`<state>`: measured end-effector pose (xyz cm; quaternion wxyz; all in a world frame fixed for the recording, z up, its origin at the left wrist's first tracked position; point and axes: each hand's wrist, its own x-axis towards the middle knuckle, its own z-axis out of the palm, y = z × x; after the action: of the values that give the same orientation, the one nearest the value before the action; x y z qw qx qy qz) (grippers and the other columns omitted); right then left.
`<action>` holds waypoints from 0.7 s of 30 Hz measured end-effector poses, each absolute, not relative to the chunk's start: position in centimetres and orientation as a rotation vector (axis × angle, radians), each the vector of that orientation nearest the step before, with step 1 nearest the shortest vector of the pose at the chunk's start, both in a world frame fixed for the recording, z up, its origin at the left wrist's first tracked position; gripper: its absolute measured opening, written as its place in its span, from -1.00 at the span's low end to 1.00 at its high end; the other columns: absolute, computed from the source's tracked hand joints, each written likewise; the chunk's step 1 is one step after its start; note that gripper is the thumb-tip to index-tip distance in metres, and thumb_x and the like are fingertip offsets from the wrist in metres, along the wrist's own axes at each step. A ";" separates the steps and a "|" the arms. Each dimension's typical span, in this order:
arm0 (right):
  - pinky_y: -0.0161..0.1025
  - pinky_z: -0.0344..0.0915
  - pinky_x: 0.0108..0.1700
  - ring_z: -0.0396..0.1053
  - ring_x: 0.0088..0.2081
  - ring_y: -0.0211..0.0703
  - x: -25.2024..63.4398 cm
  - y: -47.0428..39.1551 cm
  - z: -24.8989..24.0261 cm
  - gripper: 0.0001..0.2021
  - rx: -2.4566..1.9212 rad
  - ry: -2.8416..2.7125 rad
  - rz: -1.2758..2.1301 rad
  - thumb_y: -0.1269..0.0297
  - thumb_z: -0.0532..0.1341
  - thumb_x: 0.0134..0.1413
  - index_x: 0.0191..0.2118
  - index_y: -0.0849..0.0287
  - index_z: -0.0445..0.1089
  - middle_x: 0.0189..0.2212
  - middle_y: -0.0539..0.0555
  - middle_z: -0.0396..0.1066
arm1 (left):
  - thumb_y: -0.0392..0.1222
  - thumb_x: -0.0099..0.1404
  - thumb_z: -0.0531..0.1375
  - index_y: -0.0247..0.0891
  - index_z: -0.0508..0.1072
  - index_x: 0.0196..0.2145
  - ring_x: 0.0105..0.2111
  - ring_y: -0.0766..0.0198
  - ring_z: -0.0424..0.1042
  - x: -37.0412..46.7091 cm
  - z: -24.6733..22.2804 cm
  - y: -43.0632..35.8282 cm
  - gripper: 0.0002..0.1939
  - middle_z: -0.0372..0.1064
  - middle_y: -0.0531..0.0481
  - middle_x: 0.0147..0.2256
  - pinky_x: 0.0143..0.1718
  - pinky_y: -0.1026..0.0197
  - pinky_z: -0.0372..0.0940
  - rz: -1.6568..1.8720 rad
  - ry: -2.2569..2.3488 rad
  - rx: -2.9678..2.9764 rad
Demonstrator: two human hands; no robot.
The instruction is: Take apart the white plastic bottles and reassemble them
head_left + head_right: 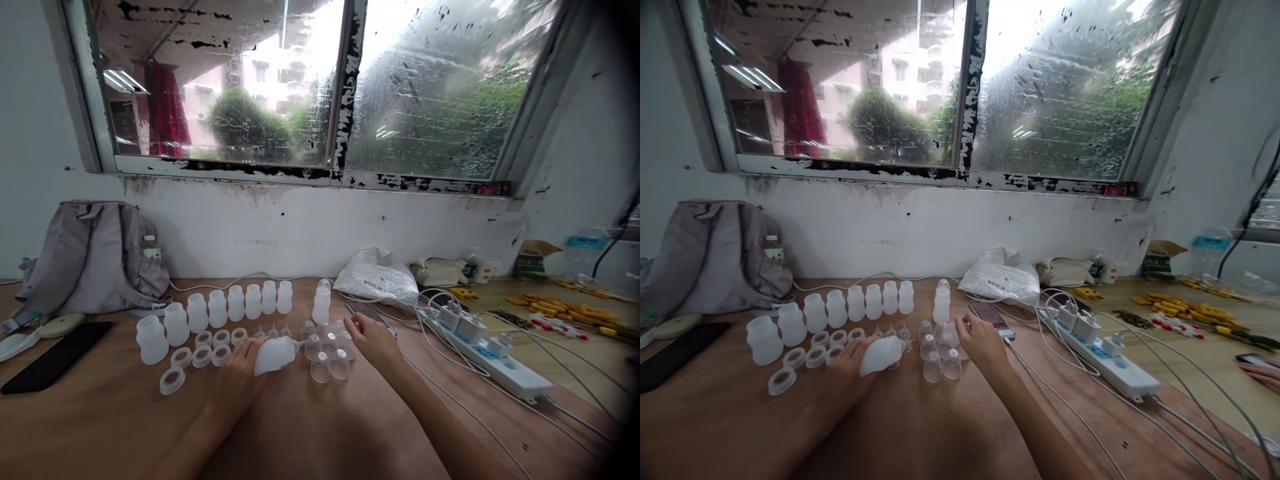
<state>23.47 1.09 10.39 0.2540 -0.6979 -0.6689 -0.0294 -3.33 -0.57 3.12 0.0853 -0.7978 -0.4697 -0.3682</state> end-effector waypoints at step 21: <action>-0.30 0.09 -0.45 0.31 -0.43 -0.12 25.5 0.8 6.8 -0.63 -1.856 -1.895 0.023 -0.08 0.01 -0.02 -0.33 0.14 0.26 -0.45 0.07 0.35 | 0.02 0.16 0.08 -0.22 0.18 -0.08 -0.25 0.15 0.39 -2.2 3.0 -1.3 -0.59 0.35 -0.08 -0.19 -0.31 0.16 0.32 -1.134 -1.401 -2.429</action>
<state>25.49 0.79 6.80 0.2422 -0.6790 -0.6930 0.0085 -2.22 -1.34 2.95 0.0583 -0.8016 -0.4625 -0.3744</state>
